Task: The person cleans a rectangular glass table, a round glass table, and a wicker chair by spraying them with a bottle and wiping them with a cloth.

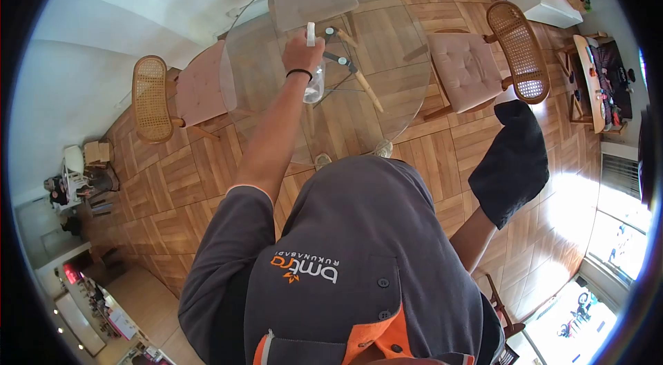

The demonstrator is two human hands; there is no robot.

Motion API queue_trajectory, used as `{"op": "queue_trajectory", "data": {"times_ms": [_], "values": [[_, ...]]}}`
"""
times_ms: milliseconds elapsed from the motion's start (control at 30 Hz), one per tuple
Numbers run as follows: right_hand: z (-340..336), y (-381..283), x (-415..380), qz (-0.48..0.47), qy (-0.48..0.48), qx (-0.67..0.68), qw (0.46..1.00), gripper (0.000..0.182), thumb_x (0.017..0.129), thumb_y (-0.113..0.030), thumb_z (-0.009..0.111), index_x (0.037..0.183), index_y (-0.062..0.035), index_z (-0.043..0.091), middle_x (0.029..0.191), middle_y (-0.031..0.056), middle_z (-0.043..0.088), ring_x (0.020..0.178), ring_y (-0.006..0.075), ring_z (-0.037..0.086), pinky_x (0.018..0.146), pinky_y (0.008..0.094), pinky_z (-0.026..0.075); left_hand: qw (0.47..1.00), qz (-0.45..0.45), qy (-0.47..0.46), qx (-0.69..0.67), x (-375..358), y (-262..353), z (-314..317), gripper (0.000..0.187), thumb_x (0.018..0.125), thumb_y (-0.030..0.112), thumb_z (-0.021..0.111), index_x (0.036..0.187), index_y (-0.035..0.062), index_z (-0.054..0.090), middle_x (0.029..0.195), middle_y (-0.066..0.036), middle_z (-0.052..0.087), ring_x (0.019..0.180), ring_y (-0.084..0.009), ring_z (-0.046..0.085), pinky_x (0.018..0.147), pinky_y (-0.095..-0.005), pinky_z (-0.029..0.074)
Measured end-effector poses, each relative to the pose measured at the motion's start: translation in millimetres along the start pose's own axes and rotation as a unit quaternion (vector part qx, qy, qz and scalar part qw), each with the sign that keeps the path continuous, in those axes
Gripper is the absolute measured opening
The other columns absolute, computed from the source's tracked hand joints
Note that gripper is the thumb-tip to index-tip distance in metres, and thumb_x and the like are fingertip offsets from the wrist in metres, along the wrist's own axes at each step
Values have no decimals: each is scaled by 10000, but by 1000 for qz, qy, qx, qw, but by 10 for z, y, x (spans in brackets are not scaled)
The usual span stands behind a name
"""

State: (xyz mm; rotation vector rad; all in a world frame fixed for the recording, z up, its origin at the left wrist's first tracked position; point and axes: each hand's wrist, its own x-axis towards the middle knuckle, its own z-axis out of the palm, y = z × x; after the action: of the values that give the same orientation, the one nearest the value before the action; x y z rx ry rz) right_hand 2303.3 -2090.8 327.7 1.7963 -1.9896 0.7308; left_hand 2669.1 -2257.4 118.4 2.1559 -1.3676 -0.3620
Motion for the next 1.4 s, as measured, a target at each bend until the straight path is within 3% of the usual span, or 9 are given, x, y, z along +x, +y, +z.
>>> {"op": "queue_trajectory", "data": {"times_ms": [267, 567, 767, 900, 1033, 1167, 1267, 1367, 1400], "values": [[68, -120, 35, -11, 4, 8, 1000, 208, 861, -135, 654, 1052, -167, 731, 1013, 75, 724, 908, 274, 684, 817, 362, 526, 992, -28, 126, -3, -80, -237, -177, 272, 747, 321, 636, 895, 100, 698, 867, -168, 707, 864, -386, 676, 776, -503, 538], [17, -180, -29, -6, 7, 7, 1000, 208, 859, -133, 657, 1049, -170, 733, 1010, 76, 723, 903, 275, 684, 813, 363, 526, 990, -12, 134, -33, -152, -490, -113, 256, 745, 302, 649, 845, 68, 677, 818, -174, 701, 832, -400, 663, 832, -519, 491], [-55, -201, -99, 6, 11, -5, 1000, 209, 857, -132, 659, 1048, -172, 733, 1008, 77, 723, 900, 276, 684, 811, 363, 525, 999, 46, -10, -15, -576, -463, 54, 264, 760, 322, 648, 852, 76, 676, 829, -196, 700, 868, -409, 658, 811, -516, 504], [-126, -212, -173, 18, 14, -22, 999, 209, 856, -132, 660, 1047, -173, 734, 1007, 77, 723, 898, 277, 684, 809, 364, 525, 968, 75, -186, -150, -734, -380, 149, 276, 767, 319, 643, 848, 56, 662, 827, -179, 692, 854, -395, 656, 766, -482, 512], [-221, -246, -275, 32, 15, -37, 999, 209, 854, -131, 662, 1046, -174, 734, 1006, 77, 722, 896, 277, 684, 807, 364, 525, 951, 101, -236, -171, -808, -144, 259, 267, 762, 305, 651, 849, 53, 657, 799, -174, 678, 830, -385, 654, 742, -467, 508], [-284, -289, -368, 48, 12, -53, 997, 209, 853, -130, 663, 1045, -176, 735, 1005, 78, 722, 894, 278, 683, 806, 364, 525, 954, 143, -192, -180, -862, 58, 330, 270, 750, 333, 668, 846, 81, 670, 800, -162, 679, 827, -392, 652, 734, -479, 510], [-343, -323, -433, 66, 9, -62, 996, 210, 852, -130, 664, 1044, -177, 735, 1004, 78, 722, 892, 278, 683, 804, 365, 525, 950, 145, -264, -80, -925, 99, 274, 337, 799, 362, 673, 1009, 100, 696, 888, -168, 708, 865, -364, 678, 759, -441, 522], [-353, -337, -471, 80, -2, -69, 994, 210, 851, -129, 665, 1043, -178, 736, 1003, 79, 722, 890, 278, 683, 803, 365, 525, 965, 117, -218, -92, -1051, -165, 306, 386, 801, 384, 664, 1061, 99, 688, 902, -177, 705, 904, -381, 675, 795, -463, 523], [-357, -335, -471, 84, -6, -72, 994, 210, 851, -129, 666, 1043, -178, 736, 1002, 79, 722, 890, 279, 683, 803, 365, 525, 981, 52, -178, -62, -1079, -308, 320, 370, 787, 381, 674, 1019, 94, 700, 892, -166, 710, 892, -383, 676, 800, -476, 523]]}}
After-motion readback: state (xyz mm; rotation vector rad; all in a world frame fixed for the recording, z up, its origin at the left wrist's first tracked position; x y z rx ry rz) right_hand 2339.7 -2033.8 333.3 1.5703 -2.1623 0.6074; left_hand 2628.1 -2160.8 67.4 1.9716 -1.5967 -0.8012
